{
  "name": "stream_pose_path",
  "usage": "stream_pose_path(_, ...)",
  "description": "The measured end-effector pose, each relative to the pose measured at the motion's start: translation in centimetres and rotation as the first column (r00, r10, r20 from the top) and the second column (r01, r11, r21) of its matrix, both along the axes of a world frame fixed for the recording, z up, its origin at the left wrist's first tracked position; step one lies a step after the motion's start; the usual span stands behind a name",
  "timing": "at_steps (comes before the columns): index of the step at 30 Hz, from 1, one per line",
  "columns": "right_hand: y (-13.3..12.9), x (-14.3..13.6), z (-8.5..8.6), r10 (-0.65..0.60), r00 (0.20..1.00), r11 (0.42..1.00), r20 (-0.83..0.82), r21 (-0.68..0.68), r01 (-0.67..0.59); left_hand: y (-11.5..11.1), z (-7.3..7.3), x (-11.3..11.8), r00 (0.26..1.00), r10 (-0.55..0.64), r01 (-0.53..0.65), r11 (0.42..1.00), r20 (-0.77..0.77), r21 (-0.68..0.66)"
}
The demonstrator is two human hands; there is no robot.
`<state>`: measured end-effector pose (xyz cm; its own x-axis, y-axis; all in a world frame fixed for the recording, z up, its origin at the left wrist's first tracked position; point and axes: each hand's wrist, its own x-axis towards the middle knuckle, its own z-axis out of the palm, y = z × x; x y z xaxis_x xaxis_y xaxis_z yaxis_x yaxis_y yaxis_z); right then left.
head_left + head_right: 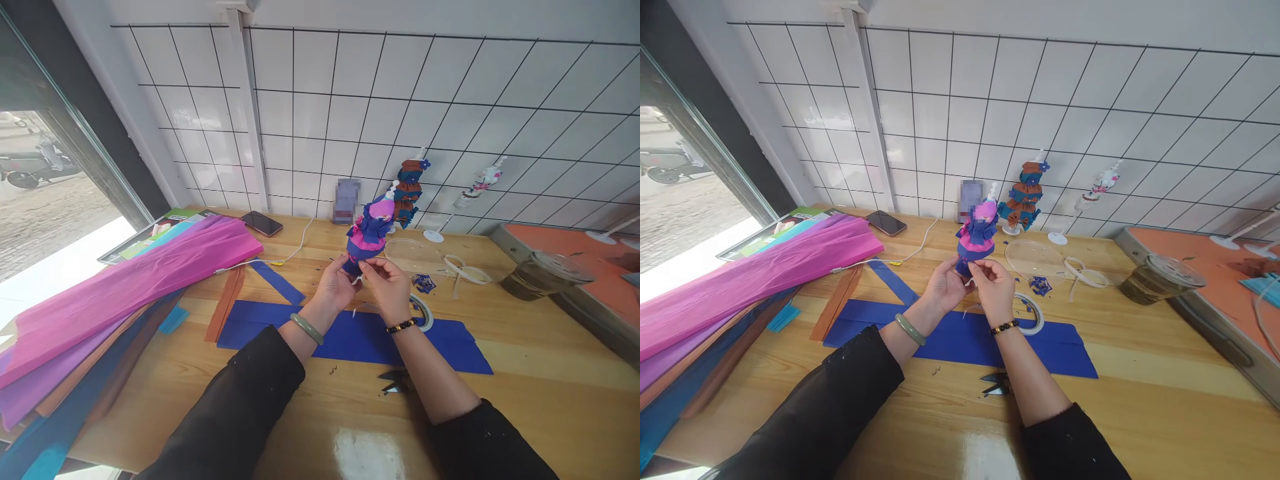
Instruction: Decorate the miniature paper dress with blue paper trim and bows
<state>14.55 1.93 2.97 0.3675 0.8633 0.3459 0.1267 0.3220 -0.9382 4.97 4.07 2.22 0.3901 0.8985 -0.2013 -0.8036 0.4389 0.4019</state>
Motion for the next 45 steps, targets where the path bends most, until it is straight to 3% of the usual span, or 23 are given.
stream_pose_path(34, 0.56, -0.22, -0.07, -0.014, 0.995, 0.999, -0.094, -0.046, 0.010, -0.21, 0.36, 0.00, 0.999, 0.007, -0.007, 1.000, 0.044, -0.007)
stream_pose_path(45, 0.15, 0.12, -0.12, -0.003, 1.000, 1.000, 0.027, -0.020, 0.003, 0.04, -0.07, -0.09, 1.000, 0.002, -0.002, 1.000, 0.023, 0.022)
